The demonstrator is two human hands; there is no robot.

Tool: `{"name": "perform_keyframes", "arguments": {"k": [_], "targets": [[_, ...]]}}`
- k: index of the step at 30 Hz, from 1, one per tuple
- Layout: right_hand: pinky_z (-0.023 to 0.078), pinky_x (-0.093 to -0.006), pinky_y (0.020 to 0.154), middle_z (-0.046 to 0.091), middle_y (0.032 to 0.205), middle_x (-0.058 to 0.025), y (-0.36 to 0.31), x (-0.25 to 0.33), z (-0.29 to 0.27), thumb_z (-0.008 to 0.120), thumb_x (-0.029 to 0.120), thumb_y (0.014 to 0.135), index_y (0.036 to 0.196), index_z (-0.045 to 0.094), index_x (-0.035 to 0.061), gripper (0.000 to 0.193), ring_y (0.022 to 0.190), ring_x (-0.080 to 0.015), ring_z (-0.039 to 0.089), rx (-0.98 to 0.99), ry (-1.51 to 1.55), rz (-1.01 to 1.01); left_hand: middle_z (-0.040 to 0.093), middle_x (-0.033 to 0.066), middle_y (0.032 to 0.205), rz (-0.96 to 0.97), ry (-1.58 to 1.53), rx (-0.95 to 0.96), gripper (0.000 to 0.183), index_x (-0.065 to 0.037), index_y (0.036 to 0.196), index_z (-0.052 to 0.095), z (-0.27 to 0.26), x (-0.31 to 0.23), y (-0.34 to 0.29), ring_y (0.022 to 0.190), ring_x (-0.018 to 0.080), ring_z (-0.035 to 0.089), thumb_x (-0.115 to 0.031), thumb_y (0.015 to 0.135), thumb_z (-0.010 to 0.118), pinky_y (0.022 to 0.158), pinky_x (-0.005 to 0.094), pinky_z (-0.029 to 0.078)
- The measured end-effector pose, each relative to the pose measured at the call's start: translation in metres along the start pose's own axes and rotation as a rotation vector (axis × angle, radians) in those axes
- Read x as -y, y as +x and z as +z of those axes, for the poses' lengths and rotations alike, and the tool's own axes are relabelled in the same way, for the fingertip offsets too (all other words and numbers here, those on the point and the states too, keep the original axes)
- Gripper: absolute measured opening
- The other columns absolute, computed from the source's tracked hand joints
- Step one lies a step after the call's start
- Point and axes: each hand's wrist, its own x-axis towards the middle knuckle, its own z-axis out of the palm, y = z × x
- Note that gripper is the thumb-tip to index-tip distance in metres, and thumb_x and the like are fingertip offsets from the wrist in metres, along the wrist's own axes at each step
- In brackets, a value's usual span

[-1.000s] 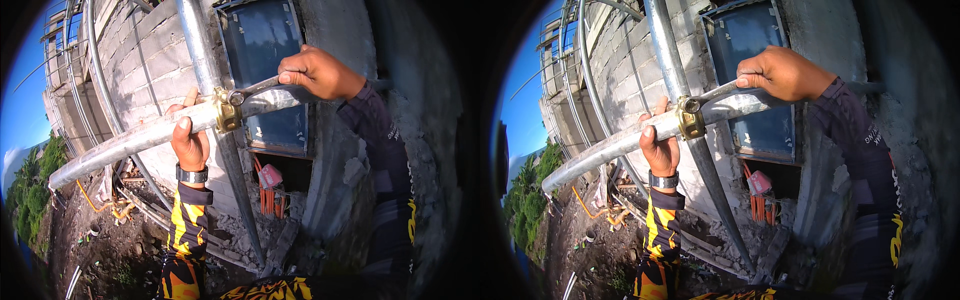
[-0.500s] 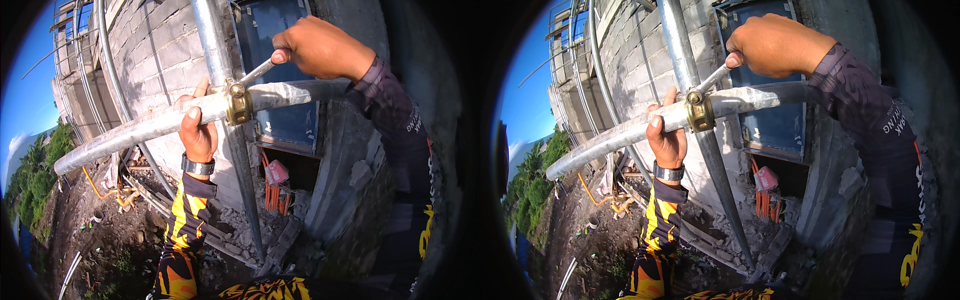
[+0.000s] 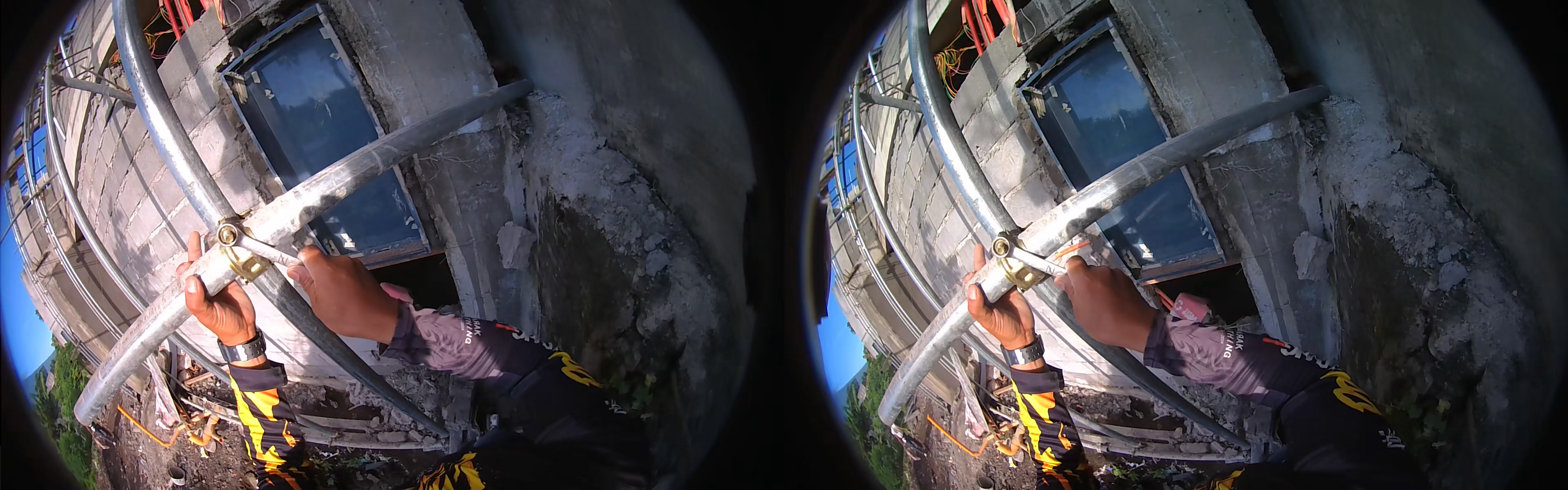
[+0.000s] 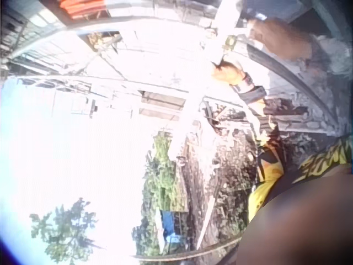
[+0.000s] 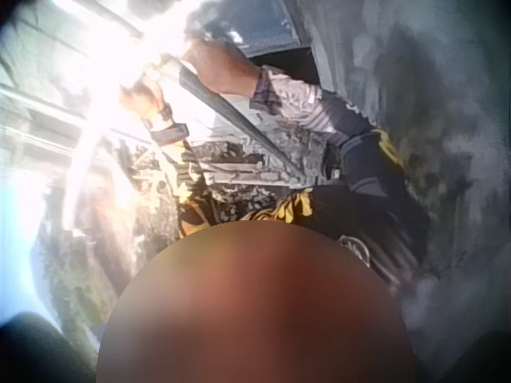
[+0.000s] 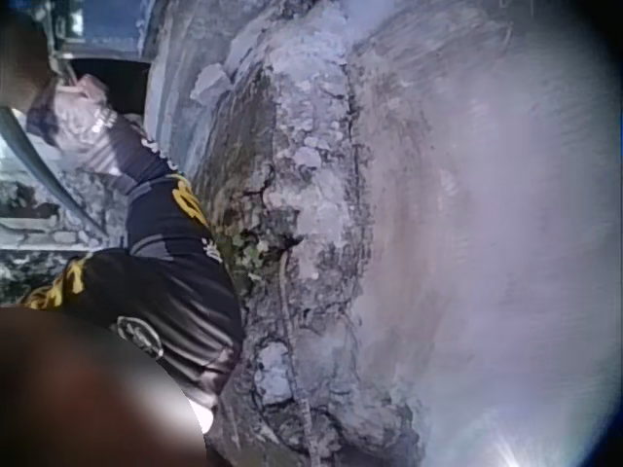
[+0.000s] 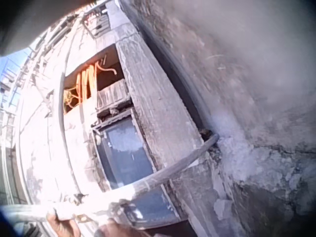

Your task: The person uses a wrench to tighten a brass pipe clamp securing a metal pipe to a concrete wall. They repeatedly adjust the clamp and turn the bolt to secure the pipe in place.

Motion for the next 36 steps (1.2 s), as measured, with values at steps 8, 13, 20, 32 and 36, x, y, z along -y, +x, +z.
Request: {"name": "perform_keyframes", "arguments": {"k": [8, 13, 20, 32, 36], "targets": [[0.044, -0.0318, 0.056, 0.045, 0.067, -0.0041, -0.008, 0.073, 0.109, 0.039, 0.028, 0.108, 0.101, 0.049, 0.0033, 0.027, 0.060, -0.0120, 0.044, -0.036, 1.023, 0.388, 0.047, 0.0200, 0.141, 0.392, 0.504, -0.067, 0.064, -0.019, 0.147, 0.037, 0.082, 0.003, -0.047, 0.129, 0.0322, 0.048, -0.036, 0.090, 0.062, 0.112, 0.0452, 0.038], [0.043, -0.0285, 0.056, 0.044, 0.069, -0.0001, -0.036, 0.045, 0.085, 0.040, 0.024, 0.108, 0.102, 0.048, 0.0056, 0.021, 0.059, -0.0090, 0.044, 0.140, 1.113, 0.314, 0.053, 0.0176, 0.135, -0.071, -0.012, -0.166, 0.036, -0.019, 0.114, 0.052, 0.050, -0.007, -0.019, 0.121, 0.0340, 0.056, -0.035, 0.086, 0.068, 0.106, 0.0499, 0.045], [0.047, -0.0409, 0.059, 0.063, 0.073, -0.0178, 0.050, 0.014, -0.080, 0.060, 0.031, 0.097, 0.084, 0.066, 0.0021, 0.032, 0.066, -0.0374, 0.063, 0.121, -0.061, -0.333, 0.058, 0.0239, 0.130, -0.038, -0.037, 0.052, 0.041, -0.014, 0.116, 0.054, -0.007, 0.000, -0.007, 0.120, 0.0318, 0.057, -0.028, 0.083, 0.073, 0.110, 0.0467, 0.041], [0.040, -0.0381, 0.054, 0.052, 0.059, -0.0112, 0.190, 0.091, -0.103, 0.062, 0.035, 0.092, 0.074, 0.062, 0.0041, 0.035, 0.055, -0.0279, 0.051, 0.520, -0.957, -0.923, 0.062, 0.0245, 0.124, -0.008, 0.019, 0.022, 0.045, -0.011, 0.115, 0.050, 0.009, -0.001, -0.008, 0.119, 0.0308, 0.056, -0.029, 0.080, 0.072, 0.111, 0.0454, 0.036], [0.042, -0.0411, 0.059, 0.053, 0.057, -0.0137, 0.190, 0.077, -0.093, 0.058, 0.045, 0.092, 0.072, 0.062, 0.0037, 0.046, 0.058, -0.0334, 0.052, 0.452, -0.933, -0.841, 0.063, 0.0241, 0.121, 0.009, 0.031, -0.002, 0.045, -0.010, 0.115, 0.049, 0.009, -0.001, -0.007, 0.118, 0.0309, 0.057, -0.028, 0.081, 0.072, 0.111, 0.0452, 0.035]]}}
